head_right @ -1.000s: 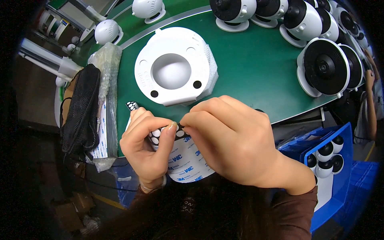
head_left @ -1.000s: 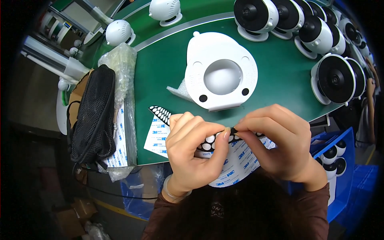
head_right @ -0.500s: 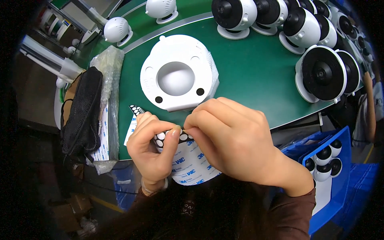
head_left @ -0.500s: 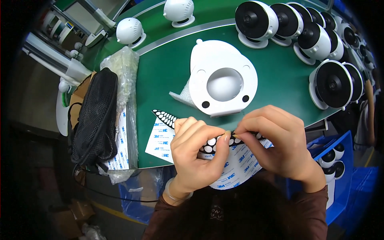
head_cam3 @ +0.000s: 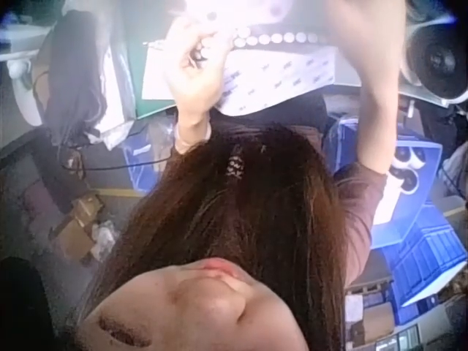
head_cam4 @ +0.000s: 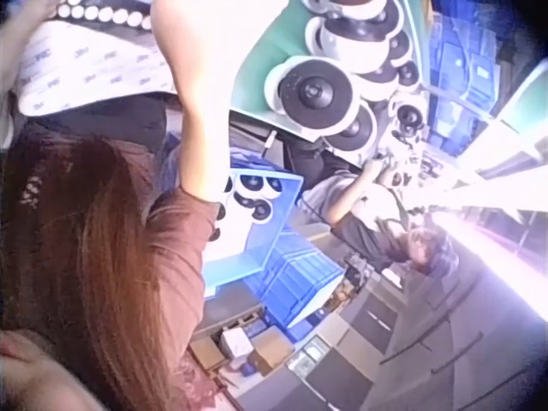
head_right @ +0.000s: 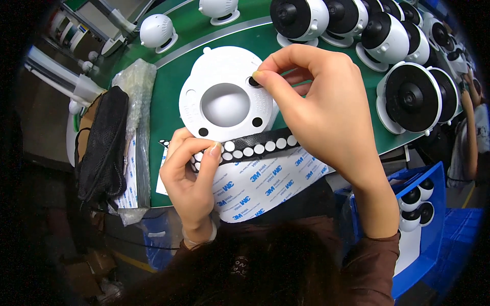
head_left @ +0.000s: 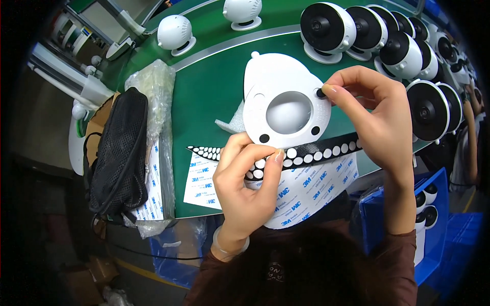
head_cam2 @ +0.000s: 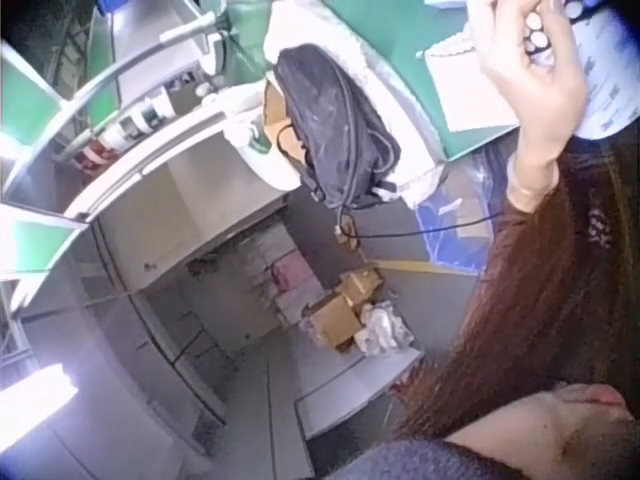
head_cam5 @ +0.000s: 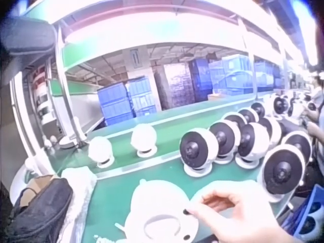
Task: Applying small black adhesive pads or components to the base of white security camera housings on an assembly line.
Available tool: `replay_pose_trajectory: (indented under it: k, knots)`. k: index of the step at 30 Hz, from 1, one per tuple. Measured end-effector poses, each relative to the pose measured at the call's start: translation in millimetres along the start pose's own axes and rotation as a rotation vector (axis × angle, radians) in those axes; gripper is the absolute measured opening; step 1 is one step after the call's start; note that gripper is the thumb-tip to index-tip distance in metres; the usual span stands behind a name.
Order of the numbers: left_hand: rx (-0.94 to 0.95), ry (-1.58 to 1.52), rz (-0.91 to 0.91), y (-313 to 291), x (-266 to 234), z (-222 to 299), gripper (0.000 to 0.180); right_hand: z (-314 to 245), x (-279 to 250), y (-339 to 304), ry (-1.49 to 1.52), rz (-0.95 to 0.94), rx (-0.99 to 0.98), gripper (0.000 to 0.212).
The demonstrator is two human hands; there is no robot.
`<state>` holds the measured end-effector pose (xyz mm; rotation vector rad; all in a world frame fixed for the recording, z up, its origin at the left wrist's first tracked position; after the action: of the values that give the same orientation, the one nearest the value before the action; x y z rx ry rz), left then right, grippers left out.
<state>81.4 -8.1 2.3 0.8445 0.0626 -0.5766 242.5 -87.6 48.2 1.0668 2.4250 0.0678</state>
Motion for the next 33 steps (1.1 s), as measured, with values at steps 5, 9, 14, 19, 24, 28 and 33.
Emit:
replay_pose_trajectory:
  k: [5, 9, 14, 19, 24, 28, 33]
  knots:
    - [-0.016, 0.052, -0.007, 0.8, 0.1, 0.5, 0.004, -0.9, 1.0, 0.0, -0.029, 0.021, -0.019, 0.012]
    - [-0.006, 0.046, 0.002, 1.1, 0.6, 0.2, 0.004, -2.0, 1.4, -1.7, -0.082, 0.045, -0.050, 0.012]
    - [0.004, 0.049, 0.005, 0.7, -0.4, -0.3, 0.004, -2.4, 3.7, -2.7, -0.083, 0.063, -0.035, 0.011]
    - [0.003, 0.040, 0.000, 0.4, -0.1, -1.1, 0.004, -3.5, 5.2, -4.7, -0.106, 0.090, -0.046, 0.011]
    - [0.000, 0.009, 0.016, -0.4, -2.0, -2.2, 0.004, -3.0, 5.4, -4.1, -0.065, 0.046, -0.031, 0.010]
    - [-0.033, -0.025, 0.026, -0.2, -0.8, -1.2, 0.004, -3.4, 2.5, -3.9, -0.042, 0.032, -0.014, 0.010]
    - [-0.020, -0.006, 0.013, -0.2, -1.3, -2.3, 0.004, -3.9, 3.3, -4.3, -0.083, 0.047, -0.014, 0.010]
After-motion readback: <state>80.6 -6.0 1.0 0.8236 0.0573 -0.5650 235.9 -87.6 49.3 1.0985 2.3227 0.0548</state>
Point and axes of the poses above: each hand's wrist, its own y-axis towards the middle knuckle, its own x-axis out of the palm, z = x × y, the point moved 4 cm from there along y, towards the middle knuckle, and after that the axes turned 13 degrees about x, right-handed, at the moved point
